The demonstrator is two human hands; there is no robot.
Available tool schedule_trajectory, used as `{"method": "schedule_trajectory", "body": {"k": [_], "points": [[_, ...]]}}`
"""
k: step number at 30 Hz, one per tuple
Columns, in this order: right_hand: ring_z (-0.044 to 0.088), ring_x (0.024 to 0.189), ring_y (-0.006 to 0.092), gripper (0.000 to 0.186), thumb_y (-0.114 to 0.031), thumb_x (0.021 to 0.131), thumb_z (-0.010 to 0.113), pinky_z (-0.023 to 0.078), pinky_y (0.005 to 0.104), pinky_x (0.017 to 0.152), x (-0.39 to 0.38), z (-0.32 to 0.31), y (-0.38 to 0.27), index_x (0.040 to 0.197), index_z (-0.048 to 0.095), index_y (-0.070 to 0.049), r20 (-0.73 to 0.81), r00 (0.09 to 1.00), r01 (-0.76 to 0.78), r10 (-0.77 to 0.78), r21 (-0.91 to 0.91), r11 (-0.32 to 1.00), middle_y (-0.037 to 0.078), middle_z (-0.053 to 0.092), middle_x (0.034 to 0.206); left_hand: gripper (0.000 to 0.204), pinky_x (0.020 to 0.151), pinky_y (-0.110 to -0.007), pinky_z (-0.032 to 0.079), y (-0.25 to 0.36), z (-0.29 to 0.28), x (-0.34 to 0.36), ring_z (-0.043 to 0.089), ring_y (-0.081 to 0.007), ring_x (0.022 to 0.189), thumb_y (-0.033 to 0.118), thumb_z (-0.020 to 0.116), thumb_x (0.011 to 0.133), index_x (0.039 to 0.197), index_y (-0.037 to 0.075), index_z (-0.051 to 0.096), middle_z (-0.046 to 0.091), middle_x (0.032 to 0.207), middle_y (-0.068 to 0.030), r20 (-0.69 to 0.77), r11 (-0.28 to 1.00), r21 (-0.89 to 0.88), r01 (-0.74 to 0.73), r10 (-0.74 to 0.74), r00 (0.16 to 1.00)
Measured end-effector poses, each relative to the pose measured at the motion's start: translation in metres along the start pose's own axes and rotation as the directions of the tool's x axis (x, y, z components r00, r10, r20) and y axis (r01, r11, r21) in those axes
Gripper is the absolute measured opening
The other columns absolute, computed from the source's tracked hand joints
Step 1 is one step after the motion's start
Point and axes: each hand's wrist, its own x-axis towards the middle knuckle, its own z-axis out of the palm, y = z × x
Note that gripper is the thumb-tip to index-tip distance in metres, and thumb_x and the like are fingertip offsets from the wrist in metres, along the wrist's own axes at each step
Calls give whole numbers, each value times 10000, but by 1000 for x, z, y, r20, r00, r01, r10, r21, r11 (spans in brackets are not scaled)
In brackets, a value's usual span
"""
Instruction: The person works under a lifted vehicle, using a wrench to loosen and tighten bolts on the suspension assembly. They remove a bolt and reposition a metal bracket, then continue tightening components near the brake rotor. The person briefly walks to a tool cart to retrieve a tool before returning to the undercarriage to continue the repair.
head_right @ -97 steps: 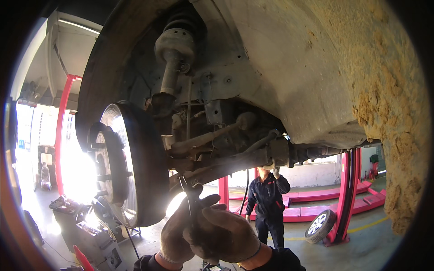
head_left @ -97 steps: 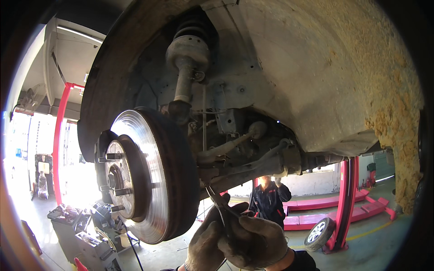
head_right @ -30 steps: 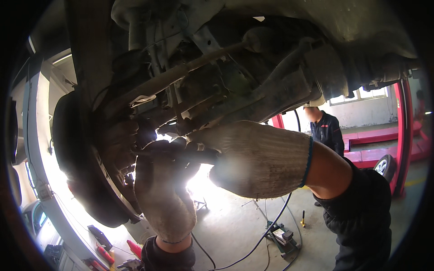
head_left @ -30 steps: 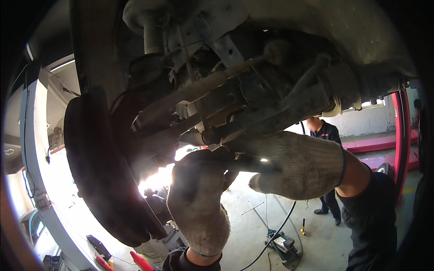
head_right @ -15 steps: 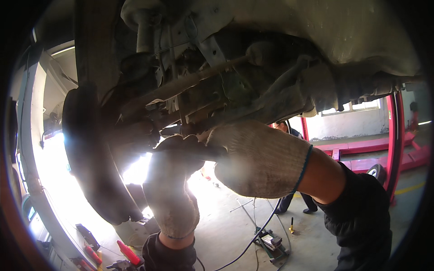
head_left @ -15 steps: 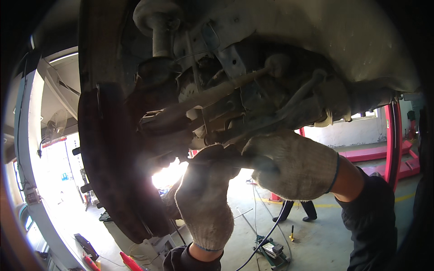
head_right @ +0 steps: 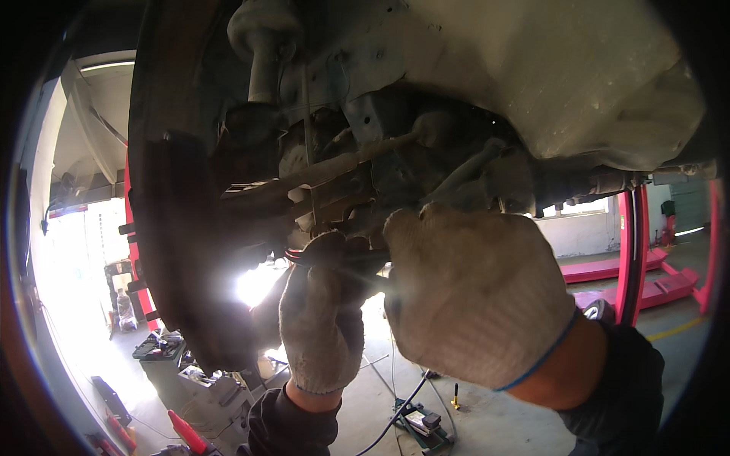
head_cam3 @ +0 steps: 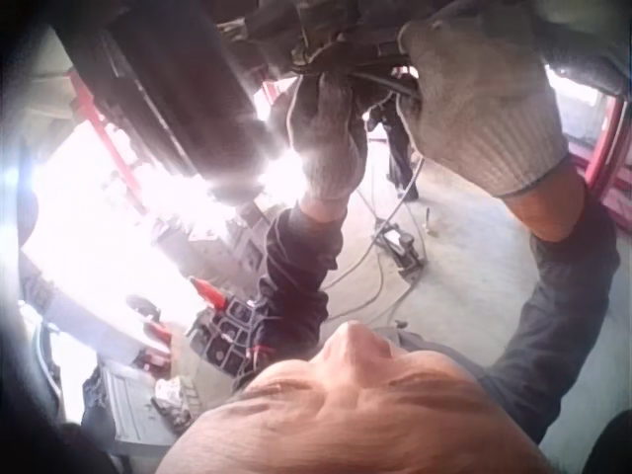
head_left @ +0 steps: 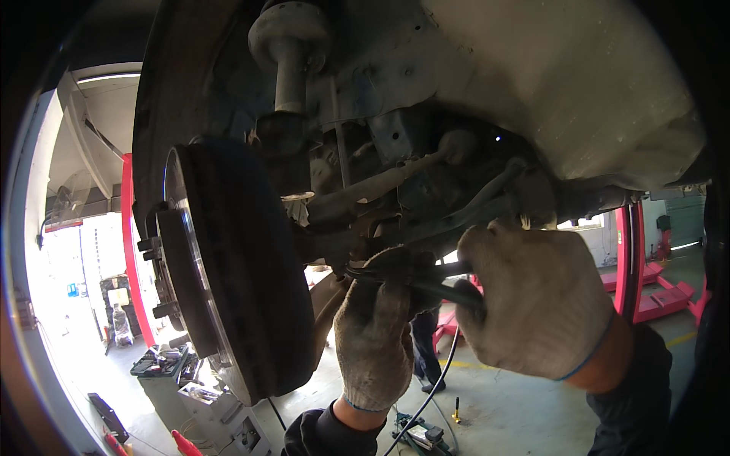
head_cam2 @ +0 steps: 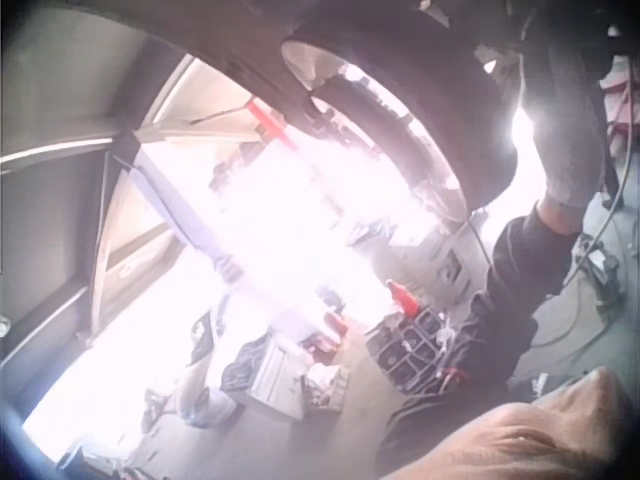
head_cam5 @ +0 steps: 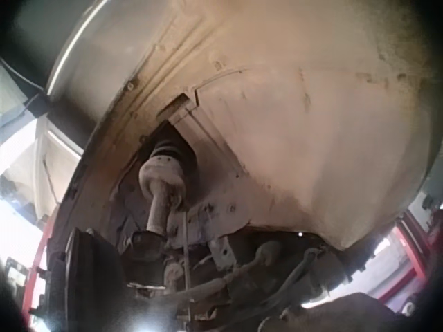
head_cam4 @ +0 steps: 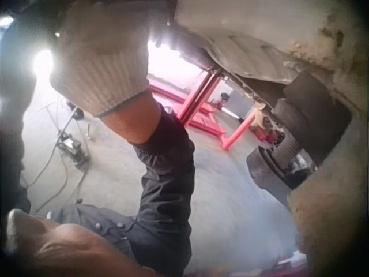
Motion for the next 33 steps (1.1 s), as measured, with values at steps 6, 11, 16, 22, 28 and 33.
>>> {"method": "schedule_trajectory", "body": {"k": [6,11,16,22,28,33], "points": [[719,803,354,400,-239,904,754,582,477,761,-2,-10,-4,1191,611,0,86,996,16,-22,74,997,187,669,947,352,959,-344,631,12,10,0,737,-244,1123,214,572,1136,1378,-42,580,701,1300,-173,-26,972,237,-2,9,1000],[731,964,355,437,-248,971,656,591,458,859,10,20,24,1349,604,-36,175,976,77,-130,279,957,190,708,1121,296,899,-342,641,20,23,3,756,-219,1041,207,614,1107,1255,-45,660,742,1168,-150,-143,970,227,88,-57,988],[705,1093,410,522,-186,950,615,578,477,949,16,38,34,1453,574,-51,250,948,92,-198,379,921,239,685,1249,283,855,-331,630,26,24,3,747,-185,980,215,665,1081,1219,-30,692,754,1095,-113,-158,966,245,79,-41,987],[655,1220,455,557,-172,939,612,549,506,1022,29,38,41,1481,579,-51,269,931,124,-246,402,907,266,650,1370,286,826,-318,618,26,22,4,725,-163,939,223,691,1069,1216,-22,695,745,1083,-97,-182,961,265,79,-30,983],[677,1201,448,573,-183,922,600,550,493,1031,35,27,51,1477,593,-41,328,911,92,-251,432,897,276,663,1382,297,815,-332,657,24,27,3,732,-182,966,235,710,1058,1201,-25,683,714,1070,-91,-230,948,303,100,-29,973],[699,1167,436,562,-199,925,545,551,483,1044,37,24,50,1456,611,-25,354,900,67,-253,463,884,296,692,1318,273,809,-333,677,21,28,1,754,-203,986,219,715,1054,1158,-29,663,703,1065,-94,-222,950,303,76,-8,975]]}}
